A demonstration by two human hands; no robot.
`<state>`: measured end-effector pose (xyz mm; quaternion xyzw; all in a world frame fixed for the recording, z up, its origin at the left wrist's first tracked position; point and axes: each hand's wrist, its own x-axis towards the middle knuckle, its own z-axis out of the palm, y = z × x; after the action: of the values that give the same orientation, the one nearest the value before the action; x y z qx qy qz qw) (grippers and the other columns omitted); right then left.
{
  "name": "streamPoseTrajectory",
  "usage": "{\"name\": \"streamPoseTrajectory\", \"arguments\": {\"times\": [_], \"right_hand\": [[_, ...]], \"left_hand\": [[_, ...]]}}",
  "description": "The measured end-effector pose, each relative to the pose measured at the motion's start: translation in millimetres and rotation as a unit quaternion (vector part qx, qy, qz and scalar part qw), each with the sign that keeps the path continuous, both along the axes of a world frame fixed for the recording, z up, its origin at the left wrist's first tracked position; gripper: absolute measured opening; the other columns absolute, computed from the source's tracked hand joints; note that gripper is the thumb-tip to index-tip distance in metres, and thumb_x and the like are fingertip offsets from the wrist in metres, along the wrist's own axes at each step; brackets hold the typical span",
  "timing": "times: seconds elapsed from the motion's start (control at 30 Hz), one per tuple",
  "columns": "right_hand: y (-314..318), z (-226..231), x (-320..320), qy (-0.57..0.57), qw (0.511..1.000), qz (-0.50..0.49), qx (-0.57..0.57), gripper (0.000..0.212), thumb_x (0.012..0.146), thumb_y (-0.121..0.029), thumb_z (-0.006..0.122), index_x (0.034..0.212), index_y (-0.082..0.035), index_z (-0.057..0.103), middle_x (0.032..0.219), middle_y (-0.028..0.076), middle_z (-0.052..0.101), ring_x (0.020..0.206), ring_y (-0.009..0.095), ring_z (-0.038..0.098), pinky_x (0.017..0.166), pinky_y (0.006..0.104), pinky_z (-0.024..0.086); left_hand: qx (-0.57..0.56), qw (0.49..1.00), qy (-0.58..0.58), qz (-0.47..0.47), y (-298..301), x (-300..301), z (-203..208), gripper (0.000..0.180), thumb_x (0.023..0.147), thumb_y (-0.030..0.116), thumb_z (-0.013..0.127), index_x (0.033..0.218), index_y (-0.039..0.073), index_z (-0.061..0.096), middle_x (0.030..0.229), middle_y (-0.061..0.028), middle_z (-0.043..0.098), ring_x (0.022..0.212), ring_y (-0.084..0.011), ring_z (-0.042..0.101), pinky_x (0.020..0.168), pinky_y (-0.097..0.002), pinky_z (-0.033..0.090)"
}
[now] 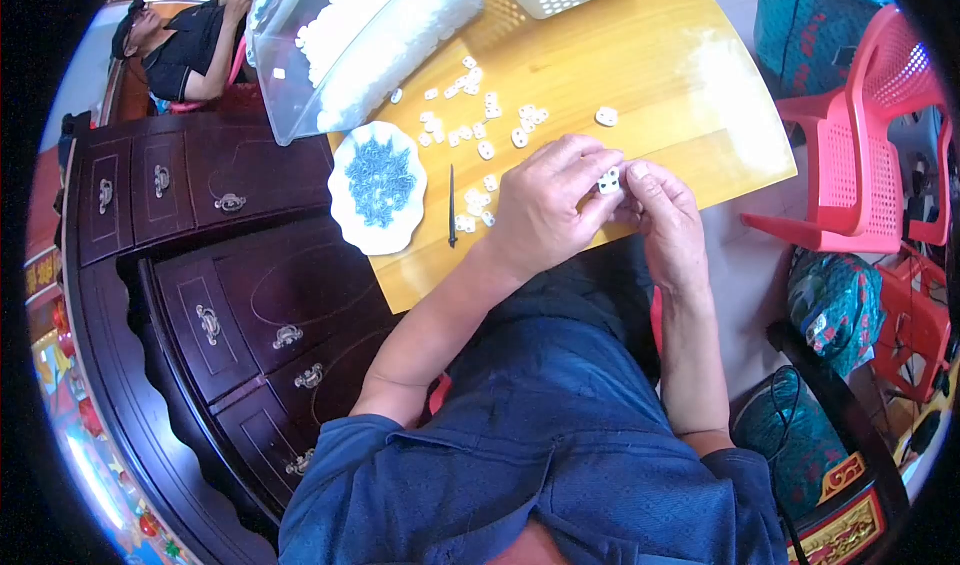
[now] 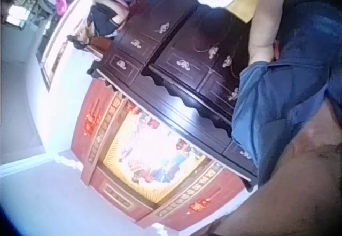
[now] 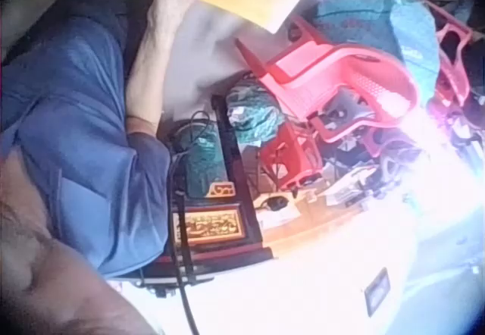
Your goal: Assembling small blue inserts into white plastic component housings.
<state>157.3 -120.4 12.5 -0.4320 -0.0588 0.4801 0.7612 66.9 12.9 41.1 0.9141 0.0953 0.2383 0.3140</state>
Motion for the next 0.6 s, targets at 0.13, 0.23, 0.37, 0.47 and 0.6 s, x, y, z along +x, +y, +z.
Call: {"name": "streamPoseTrajectory", "arguments": {"times": [0.13, 0.23, 0.37, 0.47, 0.6], "right_hand": [[-0.9, -6.8, 0.6, -0.025, 0.999, 0.016, -0.022, 0.021, 0.102, -0.023, 0.058, 0.097, -0.006, 0.069, 0.084, -0.002, 0.066, 0.077, 0.006, 0.06, 0.072, 0.0224, 0.049], [-0.9, -7.2, -0.2, -0.048, 0.998, 0.012, -0.024, 0.022, 0.102, -0.023, 0.058, 0.095, -0.006, 0.069, 0.084, -0.002, 0.066, 0.075, 0.005, 0.058, 0.071, 0.0223, 0.048], [-1.1, -4.0, -0.5, -0.068, 0.997, 0.009, -0.036, 0.021, 0.101, -0.023, 0.06, 0.095, -0.005, 0.07, 0.083, -0.003, 0.065, 0.074, 0.004, 0.056, 0.07, 0.022, 0.047], [-0.9, -6.2, -1.4, -0.065, 0.998, -0.007, -0.017, 0.021, 0.101, -0.02, 0.061, 0.097, -0.001, 0.071, 0.087, 0.001, 0.068, 0.078, 0.007, 0.061, 0.072, 0.0237, 0.05], [-1.1, -5.9, -2.4, -0.085, 0.996, -0.018, -0.036, 0.02, 0.101, -0.019, 0.061, 0.096, -0.001, 0.071, 0.085, 0.0, 0.068, 0.076, 0.007, 0.06, 0.071, 0.0233, 0.05]], "left_hand": [[0.0, 1.0, 0.009, -0.004, 0.2, 0.0, 2.3, 0.03, 0.074, 0.005, 0.079, 0.103, 0.004, 0.072, 0.097, -0.0125, 0.069, 0.086, -0.0279, 0.07, 0.074, -0.0354, 0.056], [-0.011, 1.0, 0.014, -0.013, 0.3, 0.0, 2.6, 0.029, 0.074, 0.004, 0.079, 0.102, 0.003, 0.072, 0.096, -0.0129, 0.069, 0.085, -0.0281, 0.07, 0.074, -0.0354, 0.056], [-0.015, 1.0, -0.003, -0.016, -0.1, 1.5, 0.8, 0.027, 0.075, 0.003, 0.078, 0.101, 0.002, 0.071, 0.094, -0.0129, 0.07, 0.084, -0.0284, 0.07, 0.074, -0.0355, 0.056], [-0.002, 1.0, -0.006, -0.016, -0.2, 2.2, 0.1, 0.026, 0.075, 0.003, 0.077, 0.1, 0.002, 0.071, 0.094, -0.0128, 0.07, 0.083, -0.0285, 0.07, 0.073, -0.0356, 0.056], [0.016, 1.0, -0.003, -0.013, -1.2, 2.5, -0.8, 0.026, 0.075, 0.004, 0.078, 0.1, 0.002, 0.071, 0.093, -0.0123, 0.07, 0.082, -0.0286, 0.069, 0.072, -0.0359, 0.056]]}}
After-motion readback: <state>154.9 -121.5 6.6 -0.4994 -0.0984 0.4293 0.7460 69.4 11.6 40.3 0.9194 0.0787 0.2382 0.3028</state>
